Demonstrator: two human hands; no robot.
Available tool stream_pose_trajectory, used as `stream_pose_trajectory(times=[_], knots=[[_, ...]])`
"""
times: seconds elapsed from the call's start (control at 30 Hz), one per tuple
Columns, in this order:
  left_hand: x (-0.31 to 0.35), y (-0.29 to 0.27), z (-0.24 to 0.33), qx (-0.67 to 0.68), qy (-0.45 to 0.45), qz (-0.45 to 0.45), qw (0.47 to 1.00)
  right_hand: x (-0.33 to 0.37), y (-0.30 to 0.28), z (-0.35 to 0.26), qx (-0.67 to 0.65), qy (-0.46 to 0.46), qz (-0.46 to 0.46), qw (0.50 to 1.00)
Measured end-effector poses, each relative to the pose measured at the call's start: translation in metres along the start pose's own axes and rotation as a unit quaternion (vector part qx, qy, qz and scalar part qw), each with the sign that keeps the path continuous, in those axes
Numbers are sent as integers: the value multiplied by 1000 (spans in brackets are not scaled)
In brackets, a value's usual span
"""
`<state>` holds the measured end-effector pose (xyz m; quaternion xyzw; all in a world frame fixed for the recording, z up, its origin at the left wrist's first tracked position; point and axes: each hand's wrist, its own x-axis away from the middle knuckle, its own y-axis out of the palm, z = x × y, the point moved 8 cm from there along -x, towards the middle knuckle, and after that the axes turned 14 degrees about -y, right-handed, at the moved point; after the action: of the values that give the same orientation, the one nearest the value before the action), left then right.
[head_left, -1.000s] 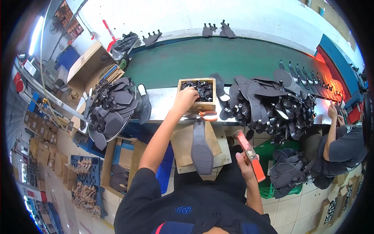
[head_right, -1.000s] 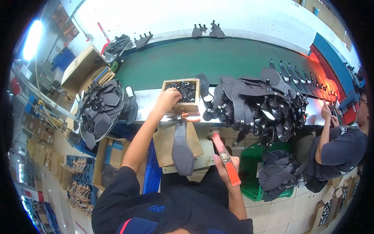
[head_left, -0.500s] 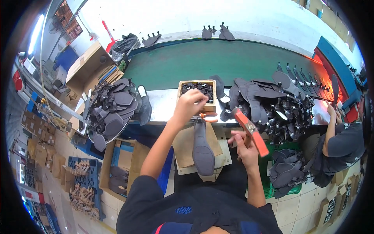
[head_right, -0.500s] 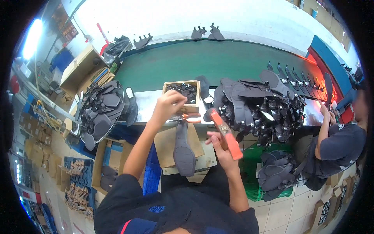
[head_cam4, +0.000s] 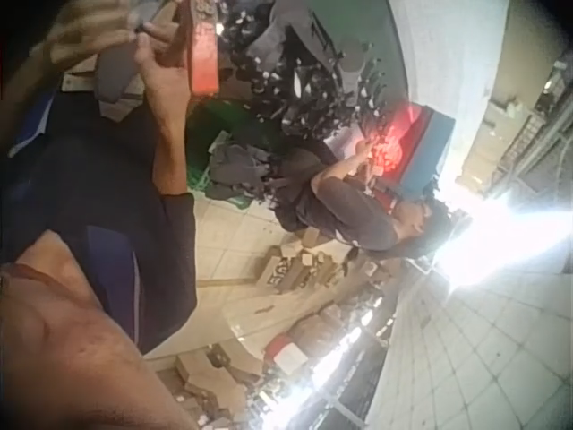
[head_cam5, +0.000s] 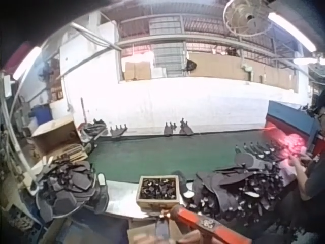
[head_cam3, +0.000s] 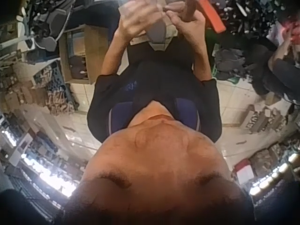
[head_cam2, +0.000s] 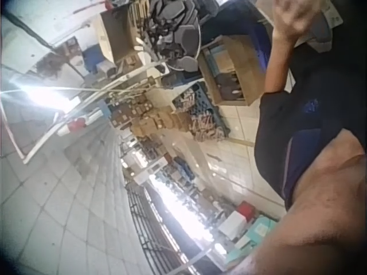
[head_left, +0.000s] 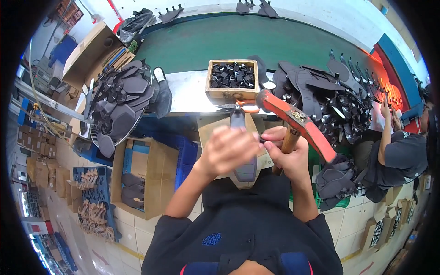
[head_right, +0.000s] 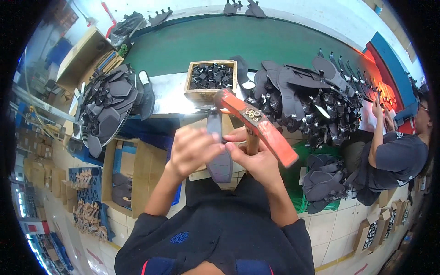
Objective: Assembling shoe components by nailing and hammering them onto a last.
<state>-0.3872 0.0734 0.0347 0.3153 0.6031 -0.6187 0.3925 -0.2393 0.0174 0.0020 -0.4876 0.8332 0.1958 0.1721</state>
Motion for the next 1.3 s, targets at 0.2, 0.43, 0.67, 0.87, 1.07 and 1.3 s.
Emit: stream_pose_trajectory(times=[0.2, 0.43, 0.67, 0.87, 1.07, 1.3], knots=[[60, 85, -120, 145, -402, -52, 903, -23, -1, 55, 95, 65, -68, 991], [70, 95, -127, 213, -441, -126, 863, -45, 9, 104, 131, 39, -120, 983], [79, 81, -106, 195, -428, -155, 869, -36, 14, 101, 187, -74, -208, 957], [113, 70, -123, 155, -491, -123, 848, -32, 48, 85, 282, -217, -300, 885], [98, 75, -120, 210, -528, -140, 811, -30, 36, 83, 314, -118, -280, 900], [88, 77, -113, 260, -515, -174, 798, -12, 17, 8, 263, -59, -152, 951]])
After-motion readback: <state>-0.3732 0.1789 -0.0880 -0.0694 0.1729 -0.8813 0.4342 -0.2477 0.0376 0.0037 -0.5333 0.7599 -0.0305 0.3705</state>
